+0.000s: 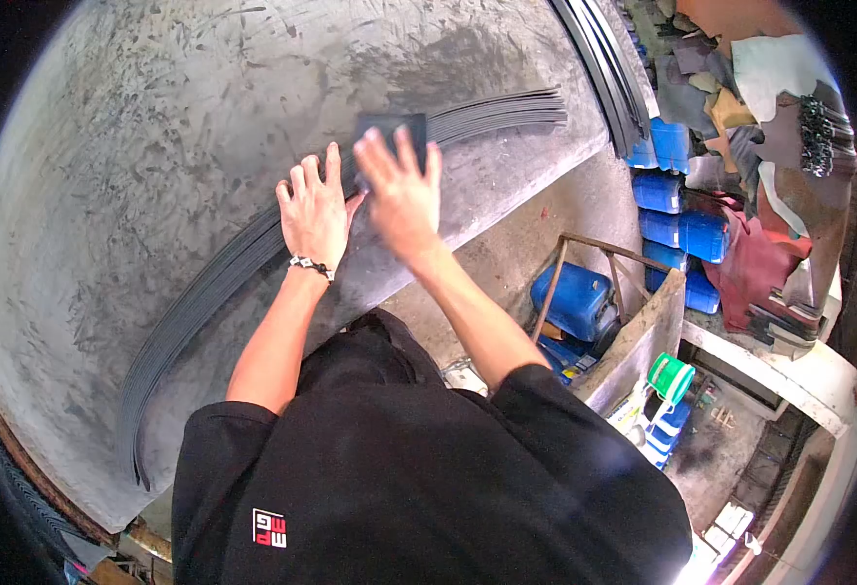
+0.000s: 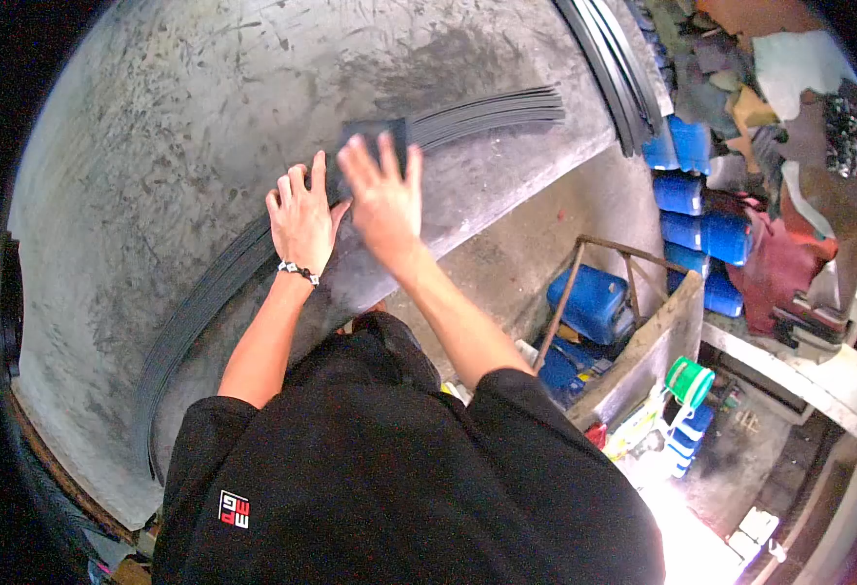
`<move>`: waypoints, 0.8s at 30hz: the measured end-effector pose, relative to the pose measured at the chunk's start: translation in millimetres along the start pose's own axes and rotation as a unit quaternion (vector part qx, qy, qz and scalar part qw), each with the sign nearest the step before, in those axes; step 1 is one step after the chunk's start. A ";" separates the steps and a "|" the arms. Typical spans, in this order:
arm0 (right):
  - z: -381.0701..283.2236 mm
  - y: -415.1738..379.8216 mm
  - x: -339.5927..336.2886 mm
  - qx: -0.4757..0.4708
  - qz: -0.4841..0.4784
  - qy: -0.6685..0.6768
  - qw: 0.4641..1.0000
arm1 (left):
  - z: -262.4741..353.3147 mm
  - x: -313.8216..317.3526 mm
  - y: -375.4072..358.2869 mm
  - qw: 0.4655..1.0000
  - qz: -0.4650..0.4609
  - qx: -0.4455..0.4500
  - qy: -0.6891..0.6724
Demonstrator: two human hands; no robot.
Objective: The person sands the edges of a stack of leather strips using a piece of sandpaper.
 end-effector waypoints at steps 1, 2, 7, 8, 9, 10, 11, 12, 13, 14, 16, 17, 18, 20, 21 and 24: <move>-12.4 -3.1 -8.3 -0.054 0.036 0.016 0.998 | 0.5 -2.1 -1.1 1.000 0.012 0.005 -0.007; 13.9 -5.2 -17.3 -0.079 0.022 0.007 0.997 | 0.4 -4.6 -3.9 1.000 0.022 0.011 -0.014; 184.0 -14.7 -4.1 0.210 0.059 -0.090 0.972 | -9.4 -7.6 -3.4 1.000 0.006 0.005 0.012; 160.5 -10.4 3.8 0.170 0.038 -0.086 0.981 | -7.9 -7.8 -2.8 1.000 0.006 0.005 0.013; 106.9 -1.5 -5.4 0.131 0.015 -0.082 0.988 | -6.5 -8.7 -1.1 1.000 0.012 0.005 0.006; 44.4 4.0 -7.6 0.052 0.036 -0.051 0.997 | -4.6 -6.7 -0.2 1.000 0.016 0.004 -0.005; 1.1 4.5 -7.7 -0.025 0.052 -0.014 0.998 | -5.3 -3.5 -2.7 1.000 0.014 0.003 -0.012; 3.3 6.5 -11.2 -0.044 0.035 -0.001 0.998 | -5.4 0.3 -3.6 0.999 0.024 0.025 0.017; 9.5 6.1 -16.8 -0.059 0.019 0.014 0.998 | -3.0 0.6 -4.4 1.000 0.017 0.021 0.007; 19.5 4.5 -20.4 -0.075 0.005 0.029 0.997 | -1.2 -1.0 -3.7 1.000 0.012 0.016 -0.001; 114.5 0.7 -18.9 0.034 0.005 -0.061 0.998 | -0.3 -2.6 -1.5 1.000 0.018 0.008 -0.012; 164.7 -1.0 -16.3 0.116 -0.010 -0.016 0.993 | 0.3 -2.3 -4.4 1.000 0.013 0.009 -0.011; 180.5 1.1 -30.6 0.146 0.047 -0.086 0.984 | 0.8 -3.3 -3.3 1.000 0.013 0.008 -0.009; 165.8 2.4 -5.6 0.154 -0.003 -0.102 0.983 | -1.0 -4.6 -0.9 1.000 0.014 0.004 -0.012; 109.2 7.9 -10.9 0.105 -0.026 -0.122 0.987 | -1.9 -3.7 0.3 1.000 0.016 0.002 -0.021; 10.1 4.5 -3.3 -0.006 -0.004 0.007 1.000 | -4.0 -3.7 -1.5 0.999 0.003 0.015 -0.030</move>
Point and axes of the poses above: each hand's wrist, its own y-axis towards the middle knuckle, its own x-axis out of the palm, z = x × y, the point moved 7 cm from there along y, towards the middle knuckle, and after that the axes turned 14 degrees about -x, right-handed, at the moved point
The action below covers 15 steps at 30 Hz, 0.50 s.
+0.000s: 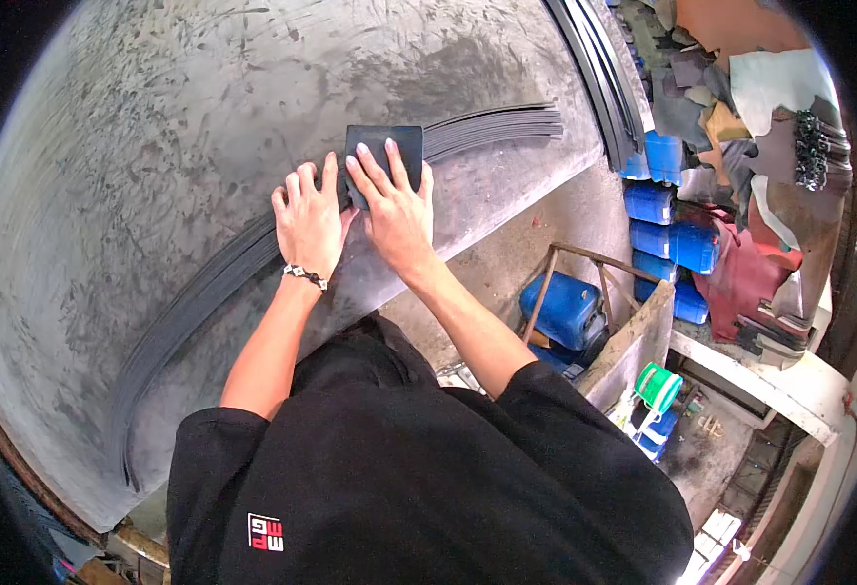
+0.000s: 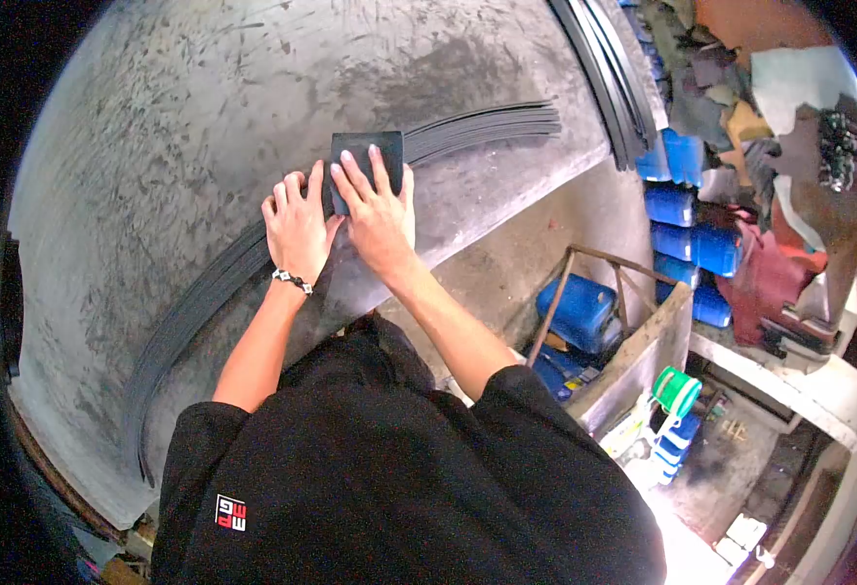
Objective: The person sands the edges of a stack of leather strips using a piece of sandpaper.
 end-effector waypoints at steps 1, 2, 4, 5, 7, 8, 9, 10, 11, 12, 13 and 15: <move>4.6 -6.3 -0.8 0.010 0.023 0.017 1.000 | -1.6 -1.9 -1.3 0.999 -0.019 -0.008 -0.031; 13.2 -9.3 -2.9 0.017 0.050 0.032 0.998 | -2.1 -4.1 1.3 0.997 -0.035 -0.019 -0.062; 84.5 -19.5 -12.9 0.103 0.080 -0.021 0.991 | -0.5 -5.6 9.4 0.993 -0.039 -0.022 -0.106; 116.2 -24.4 -20.8 0.116 0.100 -0.044 0.987 | 6.0 -5.4 15.6 0.991 -0.043 -0.004 -0.124; 157.5 -24.6 -35.5 0.175 0.100 -0.075 0.977 | 23.4 -3.6 26.8 0.985 -0.053 0.032 -0.160; 163.1 -19.5 -34.1 0.182 0.112 -0.072 0.974 | 33.4 0.3 33.2 0.983 -0.046 0.038 -0.171; 164.1 -15.7 -33.7 0.189 0.125 -0.069 0.972 | 39.9 6.2 38.9 0.981 -0.059 0.038 -0.178; 151.3 -9.4 -30.6 0.166 0.133 -0.046 0.976 | 45.7 10.7 44.6 0.979 -0.071 0.039 -0.185; 132.2 -2.5 -24.7 0.144 0.143 -0.023 0.979 | 51.1 13.8 48.2 0.977 -0.082 0.041 -0.192; 107.9 0.1 -15.0 0.103 0.136 0.020 0.985 | 51.7 13.4 48.9 0.973 -0.086 0.009 -0.212; 75.8 2.1 -5.5 0.050 0.075 0.006 0.996 | 52.4 15.9 48.3 0.977 -0.086 0.014 -0.193; 29.8 -4.6 -0.6 -0.025 0.055 0.084 0.995 | 50.4 21.7 47.4 0.984 -0.085 0.022 -0.152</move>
Point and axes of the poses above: each hand's wrist, its own y-axis towards the middle knuckle, its own x-axis out of the palm, z = x × y, the point moved 7 cm from there along y, towards the middle knuckle, and after that the axes turned 14 degrees about -x, right-handed, at the moved point
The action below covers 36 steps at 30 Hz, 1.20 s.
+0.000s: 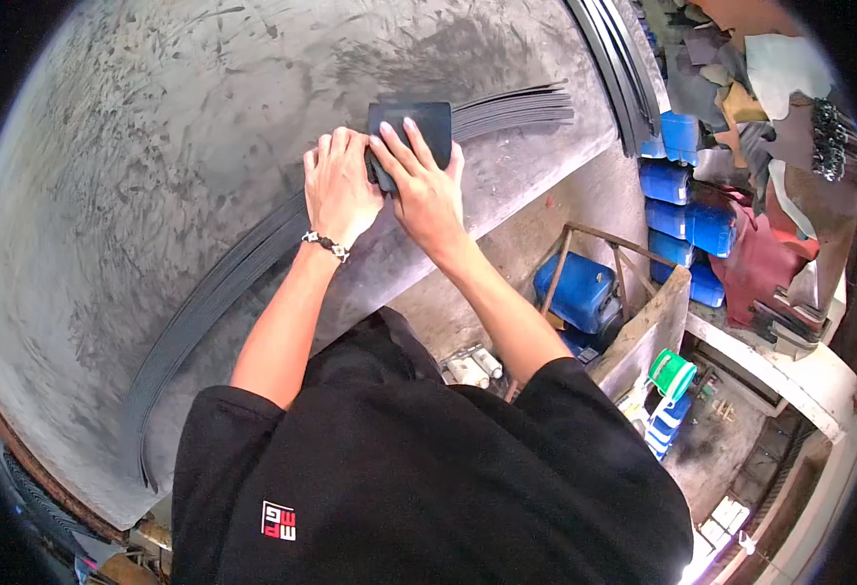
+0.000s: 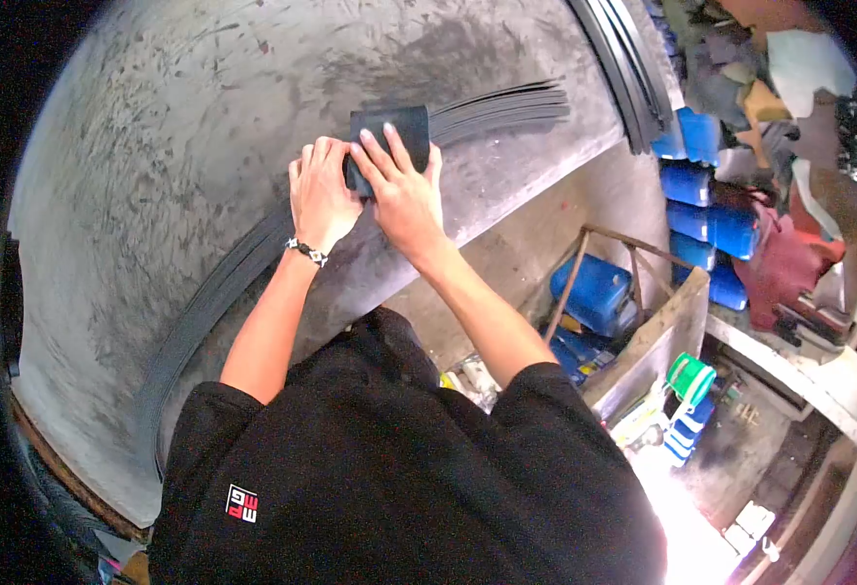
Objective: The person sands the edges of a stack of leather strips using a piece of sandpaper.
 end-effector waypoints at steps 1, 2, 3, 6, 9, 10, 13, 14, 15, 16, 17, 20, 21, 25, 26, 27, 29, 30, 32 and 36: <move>9.4 -1.7 -2.4 0.007 -0.018 -0.022 1.000 | 0.4 -0.5 -0.4 1.000 0.001 -0.005 -0.027; 26.7 -5.9 -10.0 0.012 -0.038 -0.044 0.998 | -0.3 -1.3 -0.7 0.999 0.004 -0.009 -0.042; 55.1 -8.3 -18.5 0.026 -0.038 -0.089 0.995 | 1.0 -4.6 0.0 0.998 0.009 -0.012 -0.058; 132.0 -11.5 -41.0 0.164 0.011 -0.146 0.976 | 2.5 -7.5 -0.8 0.996 0.014 -0.017 -0.083; 86.8 -1.9 -19.4 0.140 -0.011 -0.139 0.980 | 2.2 -6.7 1.1 0.997 0.005 -0.028 -0.071; 46.6 4.0 -8.1 0.067 -0.034 -0.120 0.990 | 1.0 -4.6 1.8 0.998 0.004 -0.027 -0.058; 20.8 6.6 -14.2 0.005 -0.063 -0.047 0.997 | 2.3 -6.4 -0.2 0.998 0.008 -0.020 -0.064; 50.2 10.2 -24.5 0.024 -0.075 -0.081 0.994 | 3.0 -8.0 -0.4 0.997 0.013 -0.017 -0.074; 93.9 5.6 -29.6 0.066 -0.066 -0.120 0.988 | 2.9 -8.6 -1.2 0.997 0.021 -0.009 -0.080; 123.5 -0.1 -32.7 0.106 -0.056 -0.159 0.980 | 2.9 -7.5 -3.0 0.997 0.018 -0.009 -0.078; 123.8 -2.7 -32.7 0.118 -0.038 -0.172 0.977 | 3.1 -7.3 -2.3 0.997 0.018 -0.010 -0.077; 75.6 -4.7 -12.9 0.085 0.011 -0.165 0.983 | 3.1 -6.4 1.5 0.997 -0.002 -0.018 -0.076; 30.2 -5.6 -5.2 0.058 -0.018 -0.104 0.993 | 2.4 -4.5 1.2 0.997 -0.015 -0.022 -0.075; 51.8 -6.5 -10.5 0.025 -0.065 -0.104 0.992 | 2.1 -7.3 0.8 0.997 -0.009 -0.004 -0.071; 84.2 -7.7 -20.2 0.062 -0.051 -0.124 0.989 | 2.0 -6.0 -1.9 0.997 -0.009 -0.006 -0.073; 113.4 -10.8 -24.6 0.114 -0.025 -0.141 0.983 | 2.2 -5.8 -2.5 0.997 -0.006 -0.007 -0.076; 126.3 -10.7 -21.1 0.184 0.001 -0.189 0.965 | 2.4 -5.5 1.0 0.998 -0.011 -0.012 -0.066; 104.3 -7.9 -12.5 0.171 -0.014 -0.196 0.965 | 1.9 -6.2 2.0 0.998 -0.007 -0.012 -0.066; 19.6 3.6 -5.4 0.068 -0.051 -0.128 0.988 | 2.4 -5.1 1.7 0.998 -0.004 -0.012 -0.067; 52.8 -6.3 -18.7 -0.012 -0.042 -0.119 0.992 | 2.0 -4.9 2.0 0.998 -0.002 -0.010 -0.056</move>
Point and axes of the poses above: each hand's wrist, its own y-axis towards the middle knuckle, its own x-axis out of the palm, z = x × y, the point moved 7 cm from there along y, towards the middle knuckle, and after that the axes turned 14 degrees about -x, right-handed, at the moved point
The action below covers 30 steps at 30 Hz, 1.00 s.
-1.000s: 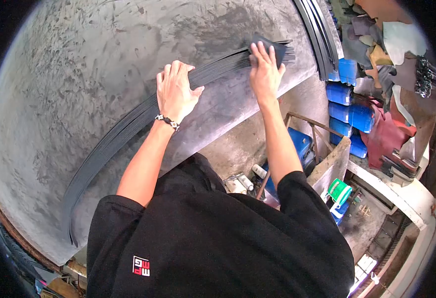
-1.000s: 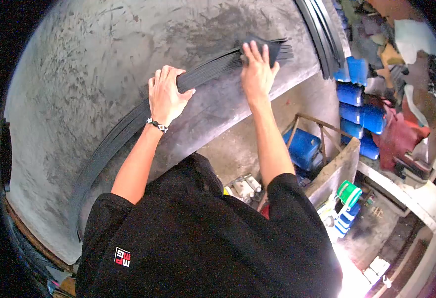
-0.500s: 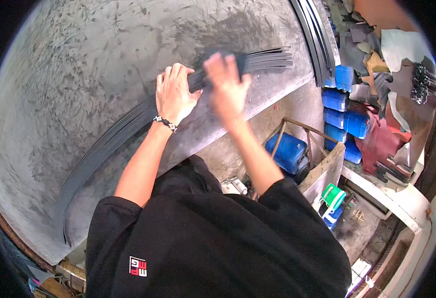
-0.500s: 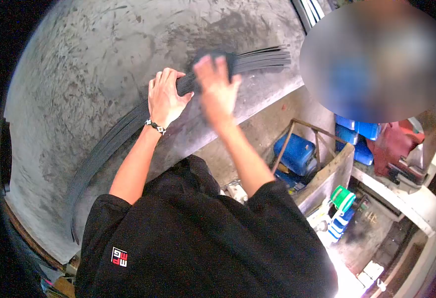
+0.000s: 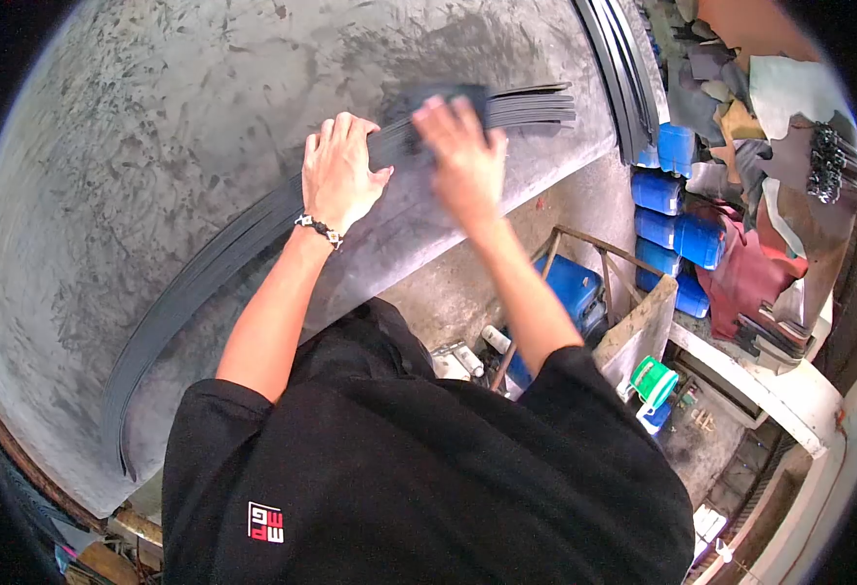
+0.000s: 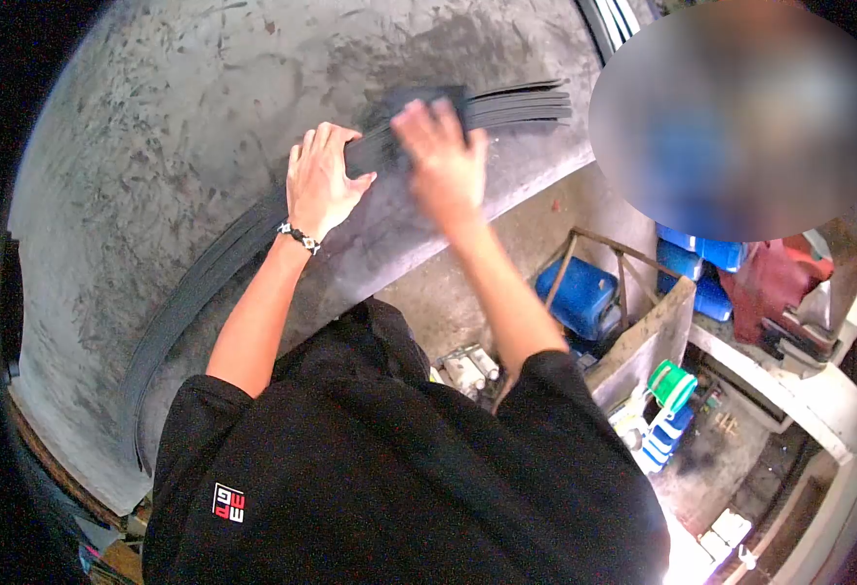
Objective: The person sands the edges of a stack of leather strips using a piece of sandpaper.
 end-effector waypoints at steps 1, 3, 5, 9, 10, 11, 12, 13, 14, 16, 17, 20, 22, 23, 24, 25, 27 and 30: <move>33.4 -0.6 -5.8 0.057 0.009 -0.001 0.998 | -0.3 -0.5 -0.4 1.000 0.000 0.002 -0.001; 74.3 -6.1 -0.4 0.150 0.028 -0.057 0.987 | -0.5 -1.0 -4.2 1.000 0.009 0.003 -0.008; 63.2 -8.5 8.7 0.191 0.017 -0.065 0.979 | -2.9 -0.3 -4.0 1.000 0.014 -0.001 -0.009; -48.0 4.5 -1.0 -0.008 0.000 0.036 0.999 | -2.5 5.3 -3.0 0.997 0.005 0.021 0.071; -27.1 1.5 -1.4 -0.024 0.019 0.034 0.999 | -1.4 4.0 -2.5 0.999 0.006 0.022 0.049; 8.8 0.3 -4.7 0.016 0.009 0.038 0.999 | 0.0 1.9 -1.7 0.999 0.009 0.022 0.028; 44.9 -5.5 -5.2 0.069 0.008 0.003 0.998 | -0.3 -0.4 -3.6 1.000 0.010 0.020 0.005; 78.2 -14.6 -0.7 0.113 0.016 -0.041 0.993 | -3.4 3.7 -3.8 1.000 -0.008 0.014 0.006; 102.2 -24.2 4.5 0.163 0.012 -0.057 0.985 | -5.2 -1.6 -4.5 1.000 -0.006 0.014 0.019; 98.3 -25.4 9.2 0.212 -0.006 -0.045 0.976 | -7.4 -22.2 -19.5 0.999 -0.006 0.009 0.045; 74.2 -24.9 12.0 0.216 -0.012 -0.050 0.975 | -14.2 -38.8 -30.8 0.994 -0.001 0.005 0.106; -79.5 0.9 4.2 0.082 0.013 -0.007 0.997 | -59.3 -60.4 -65.8 0.977 0.041 -0.072 0.197; -177.2 16.5 -7.9 -0.018 0.010 0.091 0.996 | -74.1 -51.8 -83.2 0.964 0.066 -0.057 0.252; -163.2 19.1 -11.7 -0.019 0.013 0.117 0.993 | -70.7 -52.1 -83.9 0.966 0.033 -0.077 0.244; -135.1 17.1 -15.7 -0.021 0.015 0.144 0.989 | -68.0 -55.3 -84.2 0.976 0.057 -0.066 0.201; -94.7 13.3 -15.4 -0.010 0.001 0.056 0.998 | -70.7 -53.7 -81.9 0.973 0.071 -0.061 0.212; 4.7 -0.2 -7.0 0.097 -0.034 -0.002 0.995 | -74.3 -50.0 -83.4 0.969 0.083 -0.062 0.226; 67.3 -15.5 27.5 0.262 -0.038 -0.044 0.963 | -75.3 -52.4 -81.8 0.963 0.093 -0.061 0.246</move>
Point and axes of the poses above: each hand's wrist, its own y-axis towards the middle knuckle, its own x-axis out of the palm, z = x × y, the point moved 7 cm from there along y, towards the middle knuckle, and after that the axes turned 14 degrees about -x, right-handed, at the moved point
